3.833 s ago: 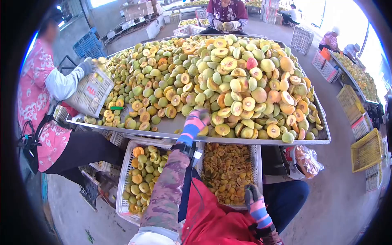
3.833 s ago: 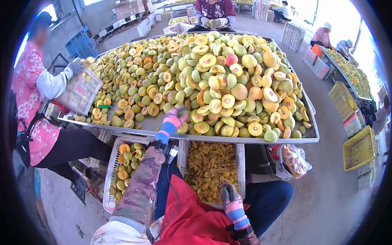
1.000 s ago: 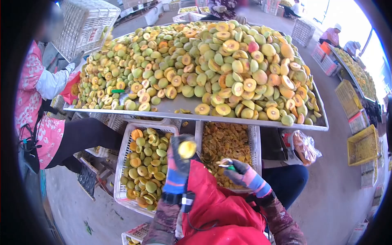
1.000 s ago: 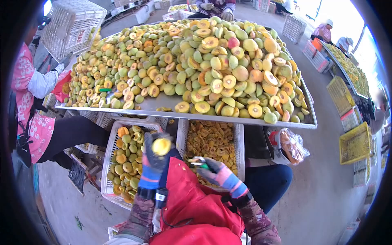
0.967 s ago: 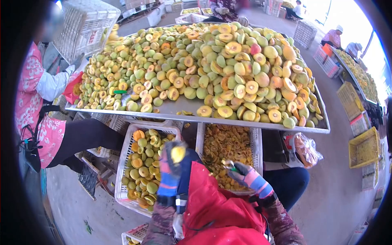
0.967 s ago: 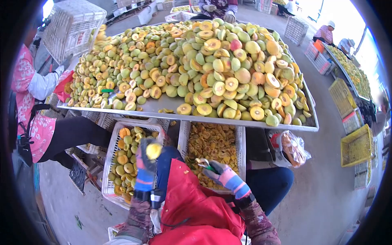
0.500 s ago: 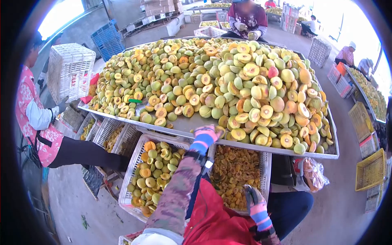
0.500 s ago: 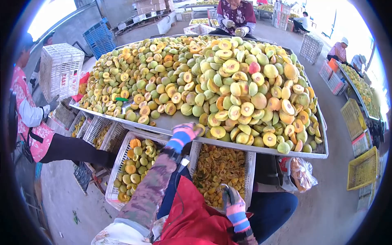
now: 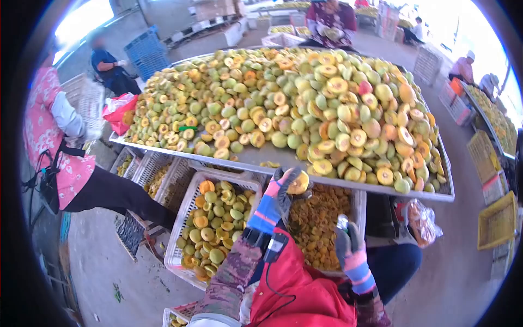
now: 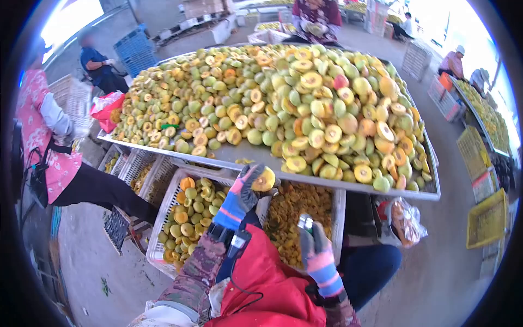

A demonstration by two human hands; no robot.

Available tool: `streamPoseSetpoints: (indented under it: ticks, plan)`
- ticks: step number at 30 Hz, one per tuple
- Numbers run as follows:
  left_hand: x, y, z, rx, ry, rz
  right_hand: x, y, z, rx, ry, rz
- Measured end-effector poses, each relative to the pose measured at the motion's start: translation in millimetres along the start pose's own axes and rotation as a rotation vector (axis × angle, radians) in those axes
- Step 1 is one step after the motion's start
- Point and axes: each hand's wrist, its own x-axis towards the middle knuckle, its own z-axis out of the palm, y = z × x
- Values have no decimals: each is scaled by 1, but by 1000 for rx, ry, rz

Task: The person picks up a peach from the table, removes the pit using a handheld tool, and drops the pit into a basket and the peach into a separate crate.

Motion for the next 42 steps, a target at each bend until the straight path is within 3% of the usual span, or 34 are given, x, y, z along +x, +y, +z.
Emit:
streamPoseSetpoints:
  ticks: [1, 3, 5, 11, 13, 18, 24, 27, 29, 30, 31, 33, 34, 37, 39, 41, 42]
  plan:
    - [-13, -11, -1, -235, -94, -138, 4, -10, 0, 92, -26, 18]
    - [-49, -37, 21, -41, -100, 194, 8, -25, 7, 293, 46, 72]
    - [-63, -60, 23, 567, -177, 585, 12, -35, 2, 108, 5, 39]
    - [-82, -66, 48, 664, -201, 557, 6, -30, -3, -69, 12, 126]
    - [-91, -61, 58, 823, -181, 655, 7, -34, -6, -66, -46, 185]
    - [-94, -73, 62, 773, -94, 708, 6, -34, -2, -107, 23, 157]
    - [-100, -73, 67, 938, -4, 802, 3, -29, 2, -160, -34, 178]
    - [-102, -75, 66, 879, -5, 746, 1, -25, 4, -134, -110, 214]
    - [-110, -70, 71, 376, -11, 424, -5, -24, 4, -47, -187, 172]
    - [-107, -71, 71, 693, -12, 738, -9, -24, 5, -43, -192, 175]
    - [-106, -69, 72, 694, -10, 744, -10, -21, 7, 62, -193, 144]
    - [-107, -65, 74, 113, 12, 337, -9, -15, 7, 165, -195, 109]
    - [-108, -65, 73, 114, 12, 335, -10, -13, 7, 236, -233, 133]
    - [-103, -69, 69, 436, -81, 532, -8, -10, 3, 437, -333, 238]
    - [-101, -72, 63, 438, -87, 480, -9, -9, 3, 573, -398, 320]
    - [-98, -78, 67, 415, -1, 548, -7, -5, 5, 303, -327, 161]
    - [-97, -84, 75, 596, 80, 757, 1, -1, 6, 223, -310, 113]
